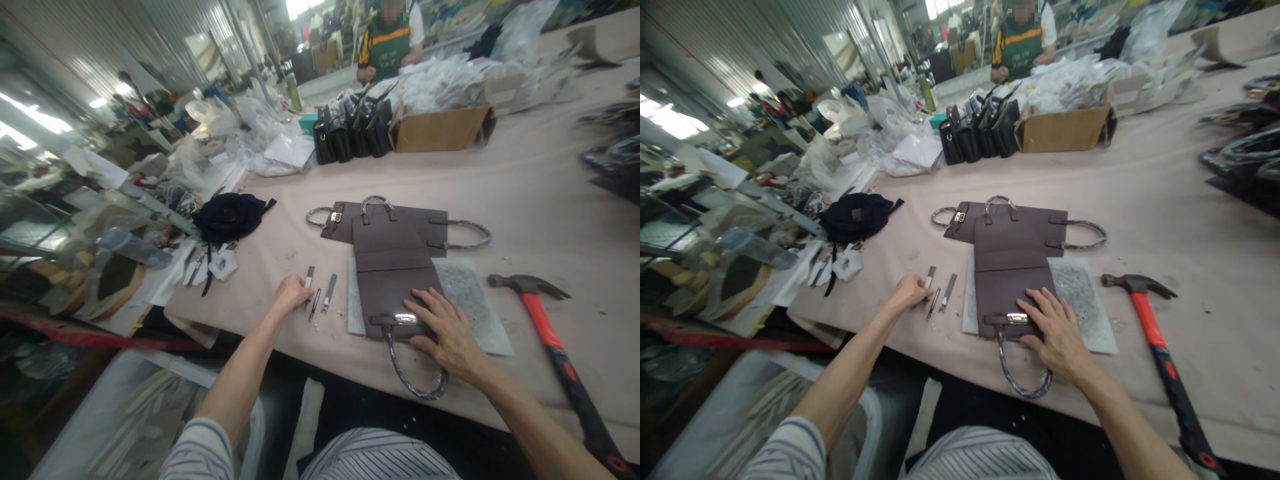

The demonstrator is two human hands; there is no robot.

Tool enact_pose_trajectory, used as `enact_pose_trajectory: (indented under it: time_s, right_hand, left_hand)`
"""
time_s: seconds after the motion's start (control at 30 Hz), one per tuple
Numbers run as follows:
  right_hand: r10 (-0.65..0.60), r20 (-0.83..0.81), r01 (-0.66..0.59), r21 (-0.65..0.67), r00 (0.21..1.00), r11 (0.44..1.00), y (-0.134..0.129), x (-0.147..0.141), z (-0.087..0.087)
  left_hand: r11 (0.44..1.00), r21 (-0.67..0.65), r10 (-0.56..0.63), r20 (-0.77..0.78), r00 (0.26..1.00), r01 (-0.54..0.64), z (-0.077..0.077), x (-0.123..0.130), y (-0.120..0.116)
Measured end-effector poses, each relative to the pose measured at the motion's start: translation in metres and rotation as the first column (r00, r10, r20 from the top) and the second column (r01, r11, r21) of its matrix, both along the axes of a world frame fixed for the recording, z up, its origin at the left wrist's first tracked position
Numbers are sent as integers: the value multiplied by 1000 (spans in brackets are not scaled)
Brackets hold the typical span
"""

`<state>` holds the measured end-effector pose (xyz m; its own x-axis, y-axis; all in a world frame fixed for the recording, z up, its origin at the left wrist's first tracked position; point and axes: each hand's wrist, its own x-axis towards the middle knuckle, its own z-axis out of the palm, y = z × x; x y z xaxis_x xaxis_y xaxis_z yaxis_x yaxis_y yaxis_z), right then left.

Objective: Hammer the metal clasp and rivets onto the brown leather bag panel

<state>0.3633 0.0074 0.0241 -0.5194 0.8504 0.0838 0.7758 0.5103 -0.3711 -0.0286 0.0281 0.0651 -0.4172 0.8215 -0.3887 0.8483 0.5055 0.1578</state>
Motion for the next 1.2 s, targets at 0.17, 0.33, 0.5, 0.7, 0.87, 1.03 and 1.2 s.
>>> enact_pose_trajectory:
  time_s: [0.17, 0.33, 0.5, 0.7, 0.87, 1.03, 1.2]
  right_hand:
    - [7, -1, -7, -1, 1000, 1000, 0, 0, -1]
    - [2, -7, -3, -82, 1000, 997, 1, 0, 6]
    - [-7, 3, 7, -147, 1000, 989, -3, -4, 18]
    - [-6, -26, 3, -117, 1000, 993, -8, -2, 16]
    - [-22, -42, 19, -82, 999, 996, -15, -2, 15]
    - [-70, -76, 65, -67, 995, 996, -25, -2, 14]
    - [-101, -150, 99, -23, 983, 995, -34, 2, 9]
  left_hand:
    - [1000, 4, -10, 6, 1000, 10, 5, 5, -2]
    - [984, 166, -49, -64, 997, 59, 17, 24, -18]
    - [785, 560, -310, -15, 951, 265, 5, 79, -53]
    - [644, 689, -535, 94, 840, 334, -33, 135, -89]
    - [597, 683, -600, 32, 800, 420, -47, 134, -93]
    - [498, 699, -667, -69, 742, 513, -50, 135, -89]
    - [406, 718, -754, -85, 651, 565, -52, 144, -84]
